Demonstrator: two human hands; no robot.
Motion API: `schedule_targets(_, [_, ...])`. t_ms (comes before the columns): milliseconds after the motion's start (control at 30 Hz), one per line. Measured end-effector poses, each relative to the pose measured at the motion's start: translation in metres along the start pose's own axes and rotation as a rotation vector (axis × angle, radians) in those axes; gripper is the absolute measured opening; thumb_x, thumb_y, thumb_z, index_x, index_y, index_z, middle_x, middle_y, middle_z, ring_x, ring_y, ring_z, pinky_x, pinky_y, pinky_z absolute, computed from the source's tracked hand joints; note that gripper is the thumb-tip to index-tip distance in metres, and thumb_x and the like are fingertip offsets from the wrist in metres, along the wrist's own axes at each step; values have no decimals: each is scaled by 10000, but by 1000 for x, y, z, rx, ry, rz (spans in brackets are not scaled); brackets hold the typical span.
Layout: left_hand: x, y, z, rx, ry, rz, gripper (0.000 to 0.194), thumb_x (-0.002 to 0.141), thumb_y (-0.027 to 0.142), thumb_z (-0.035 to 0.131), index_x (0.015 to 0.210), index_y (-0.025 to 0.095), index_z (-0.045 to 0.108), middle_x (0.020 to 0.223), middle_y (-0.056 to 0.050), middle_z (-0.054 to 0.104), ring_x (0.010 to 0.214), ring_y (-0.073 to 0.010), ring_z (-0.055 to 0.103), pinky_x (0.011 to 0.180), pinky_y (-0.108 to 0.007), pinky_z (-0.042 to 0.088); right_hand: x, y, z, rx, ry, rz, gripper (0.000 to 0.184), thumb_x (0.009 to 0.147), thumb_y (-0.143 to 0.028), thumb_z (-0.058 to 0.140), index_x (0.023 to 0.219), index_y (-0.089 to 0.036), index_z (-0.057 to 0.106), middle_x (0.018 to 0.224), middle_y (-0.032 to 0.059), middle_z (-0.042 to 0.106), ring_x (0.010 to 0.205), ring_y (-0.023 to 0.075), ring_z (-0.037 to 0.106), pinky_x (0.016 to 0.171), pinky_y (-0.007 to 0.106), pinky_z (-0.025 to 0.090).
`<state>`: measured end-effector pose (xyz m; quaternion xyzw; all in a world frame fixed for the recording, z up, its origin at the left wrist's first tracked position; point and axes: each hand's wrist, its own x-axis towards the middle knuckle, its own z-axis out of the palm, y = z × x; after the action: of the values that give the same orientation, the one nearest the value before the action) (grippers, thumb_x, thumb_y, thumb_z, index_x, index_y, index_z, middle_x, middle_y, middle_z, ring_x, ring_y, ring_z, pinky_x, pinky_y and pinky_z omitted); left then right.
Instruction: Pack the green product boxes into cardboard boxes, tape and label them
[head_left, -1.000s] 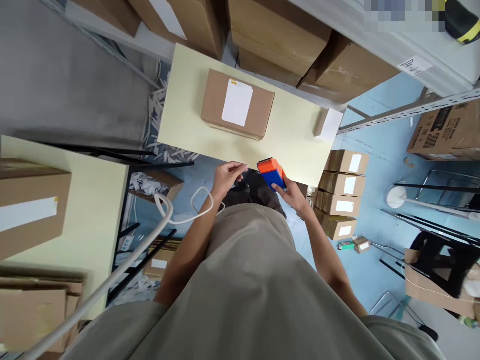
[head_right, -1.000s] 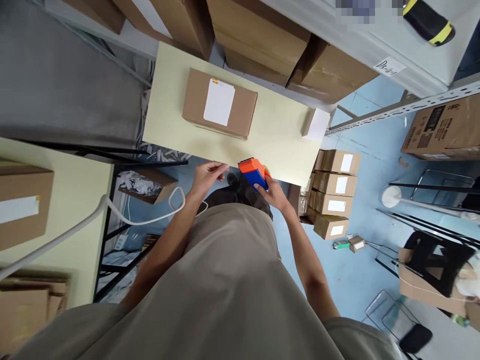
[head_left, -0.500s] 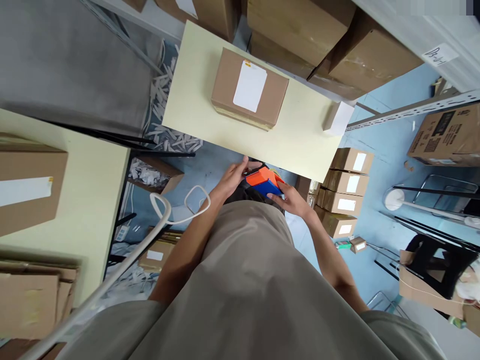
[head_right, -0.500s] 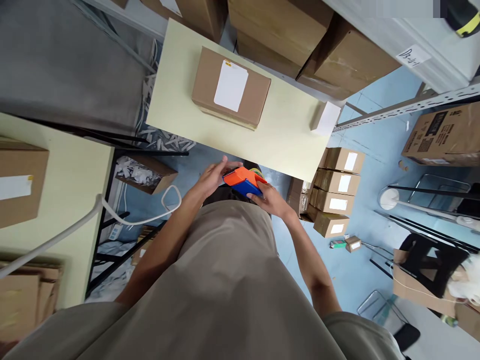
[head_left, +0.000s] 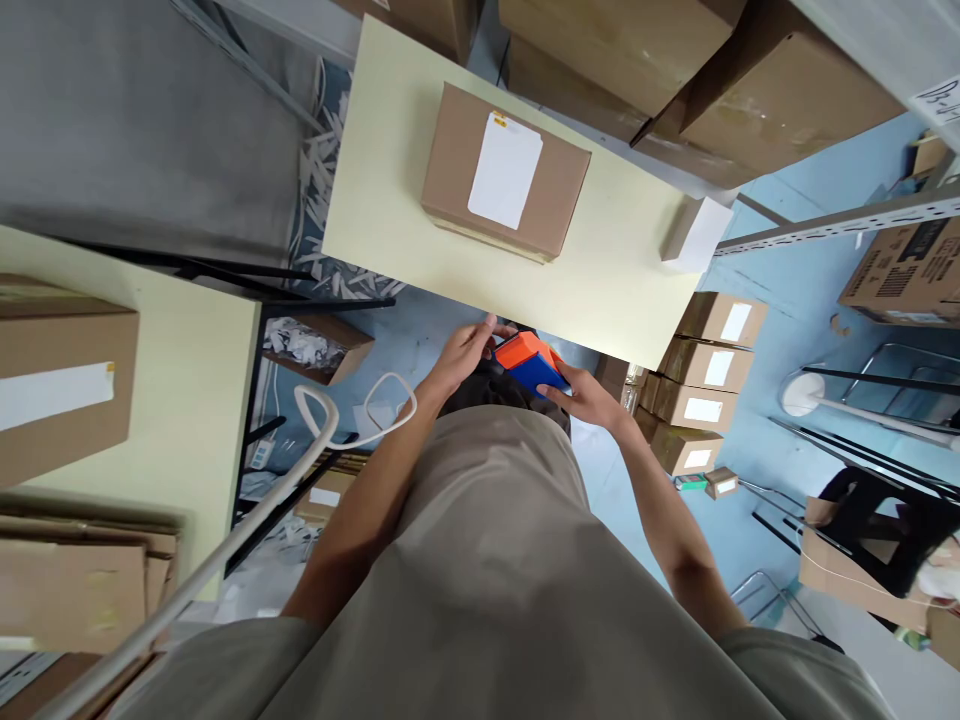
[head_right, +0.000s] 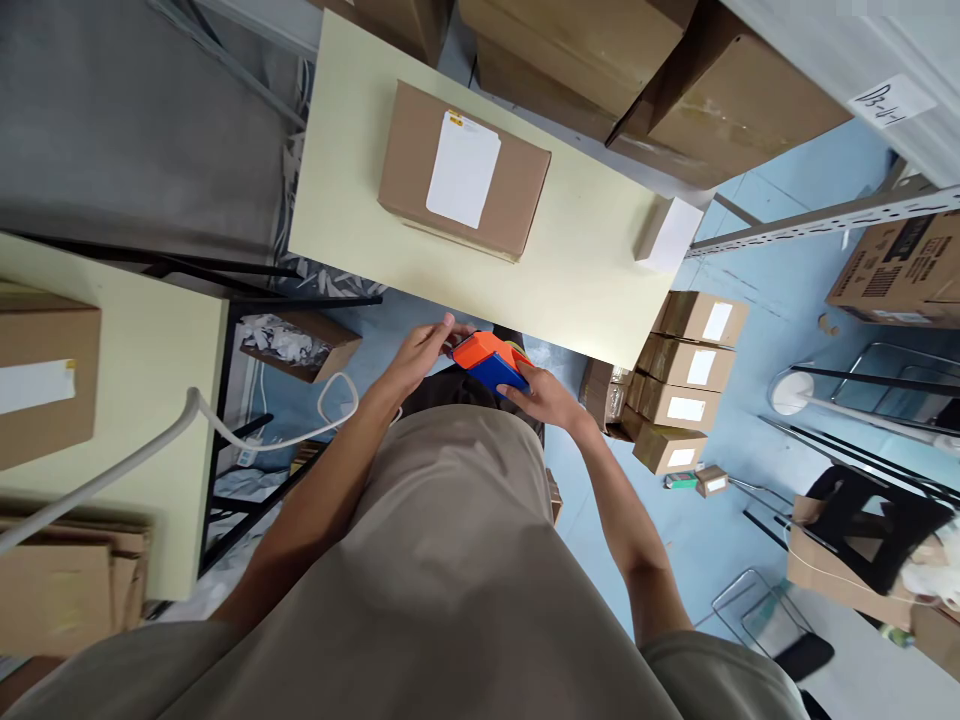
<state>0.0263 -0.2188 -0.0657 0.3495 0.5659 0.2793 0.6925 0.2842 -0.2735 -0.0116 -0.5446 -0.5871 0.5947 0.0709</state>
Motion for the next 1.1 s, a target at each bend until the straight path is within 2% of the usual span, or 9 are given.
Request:
schedule_targets(167, [8,17,-12,42,-60,5,701,924,849,650,984,193,887,1063,-128,837,799,-206,692,669,-325,535,8,1,-8,8,-15,-21,460,1029,-697,596,1139,-262,695,899,40,731,807,270,641,759,430,585])
schedule_targets(333, [22,25,-16,82,-111,50,601,804,722,880,1084,191,872,1136,-139,832,981,-251,743,843,-352,584,14,0,-15,11,-40,-26,475,1029,-686,584,1185,-250,689,911,39,717,790,256,622,756,420,569])
schedule_targets(400, [29,24,-16,107,-147,51,561,769,675,925,1041,189,857,1111,-135,829,1012,-263,752,881,-359,592,18,0,-19,5,-63,-26,460,1033,-679,575,1168,-252,681,908,38,699,778,247,595,749,413,555])
schedule_targets(600, [45,15,-21,159,-179,44,488,750,645,925,913,206,785,967,-84,799,921,-241,742,834,-353,595,32,2,-28,-91,-100,-46,398,1045,-658,584,979,-267,623,857,31,637,716,228,557,712,409,516])
schedule_targets(700, [49,7,-21,153,-136,42,439,765,606,907,887,208,767,925,-72,787,883,-226,733,840,-358,605,41,5,-30,-117,-68,-38,468,1040,-731,572,949,-273,604,796,19,619,668,217,543,682,393,485])
schedule_targets(867, [47,-10,-13,140,2,66,388,773,578,887,852,219,761,904,-68,799,874,-228,740,881,-380,618,50,12,-31,-144,-46,-22,582,1024,-844,503,905,-279,570,708,1,584,595,202,523,631,363,437])
schedule_targets(1000, [46,-16,-13,150,19,89,365,779,561,870,860,217,781,921,-74,812,895,-231,750,914,-378,612,34,22,-43,-163,-75,10,536,1041,-792,526,907,-275,571,663,-6,567,558,201,532,612,360,413])
schedule_targets(1100, [54,-11,-33,150,147,118,308,792,497,852,861,209,771,911,-69,803,876,-216,736,870,-342,599,11,39,-59,-231,-43,77,484,1050,-731,550,945,-262,610,668,8,597,556,210,560,609,364,411])
